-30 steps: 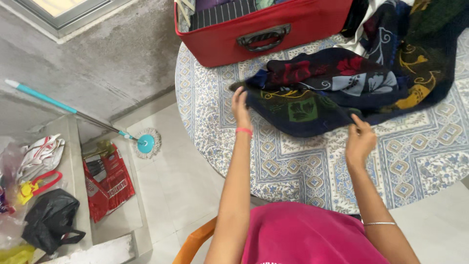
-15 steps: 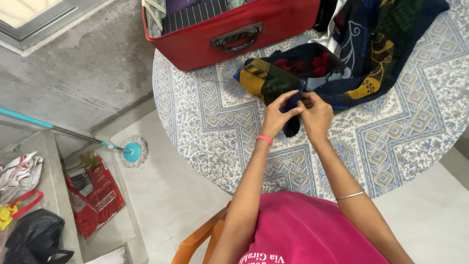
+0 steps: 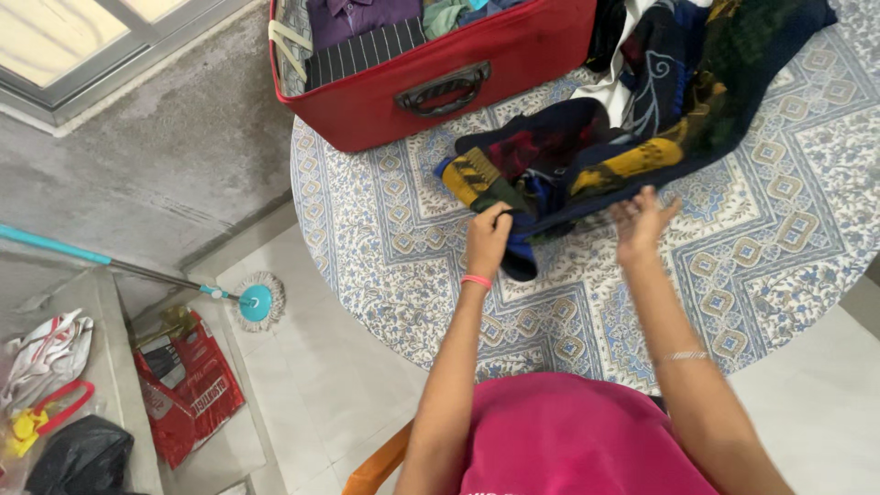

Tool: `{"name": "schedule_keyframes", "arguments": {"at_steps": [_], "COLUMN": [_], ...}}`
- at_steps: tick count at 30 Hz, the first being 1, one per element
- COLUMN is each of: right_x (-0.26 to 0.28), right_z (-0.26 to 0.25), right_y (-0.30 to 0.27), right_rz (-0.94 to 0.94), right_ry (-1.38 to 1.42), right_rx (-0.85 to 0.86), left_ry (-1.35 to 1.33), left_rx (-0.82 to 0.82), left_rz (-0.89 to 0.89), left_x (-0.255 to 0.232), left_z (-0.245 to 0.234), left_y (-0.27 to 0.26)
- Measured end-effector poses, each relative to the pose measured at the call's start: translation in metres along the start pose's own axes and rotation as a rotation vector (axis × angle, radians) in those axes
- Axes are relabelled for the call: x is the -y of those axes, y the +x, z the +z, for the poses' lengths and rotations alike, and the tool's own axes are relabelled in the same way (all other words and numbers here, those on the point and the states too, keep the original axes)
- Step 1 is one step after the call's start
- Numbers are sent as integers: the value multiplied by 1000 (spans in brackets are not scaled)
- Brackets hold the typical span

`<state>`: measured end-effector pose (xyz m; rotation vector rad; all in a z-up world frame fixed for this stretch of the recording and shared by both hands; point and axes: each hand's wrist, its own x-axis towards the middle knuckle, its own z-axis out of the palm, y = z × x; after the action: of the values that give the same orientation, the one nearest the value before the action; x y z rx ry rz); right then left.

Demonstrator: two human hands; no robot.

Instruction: The person folds a black striped shirt, a large multi-colored patterned scarf, and a pair of black pants by hand on a table before placing each item into a red suitcase.

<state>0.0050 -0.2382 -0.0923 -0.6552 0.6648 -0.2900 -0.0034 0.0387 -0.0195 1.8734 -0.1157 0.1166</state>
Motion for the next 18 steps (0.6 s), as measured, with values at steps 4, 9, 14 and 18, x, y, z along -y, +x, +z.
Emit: {"name": "schedule_keyframes", "arguments": {"at_steps": [4, 9, 14, 18], "right_x": [25, 78, 104, 56], "right_z": [-44, -7, 39, 26], "right_y": [96, 116, 40, -4], "right_rz": [197, -210, -829, 46], "right_ry": [288, 28, -1017, -1996], "right_rx": [117, 96, 568, 1276], "left_ry": [-71, -189, -132, 18], "left_rx": [51, -30, -66, -123], "left_rz": [55, 11, -78, -159], "left_x": [38, 93, 130, 141], "left_z": [-12, -22, -19, 9], "left_y": [11, 33, 70, 91]}}
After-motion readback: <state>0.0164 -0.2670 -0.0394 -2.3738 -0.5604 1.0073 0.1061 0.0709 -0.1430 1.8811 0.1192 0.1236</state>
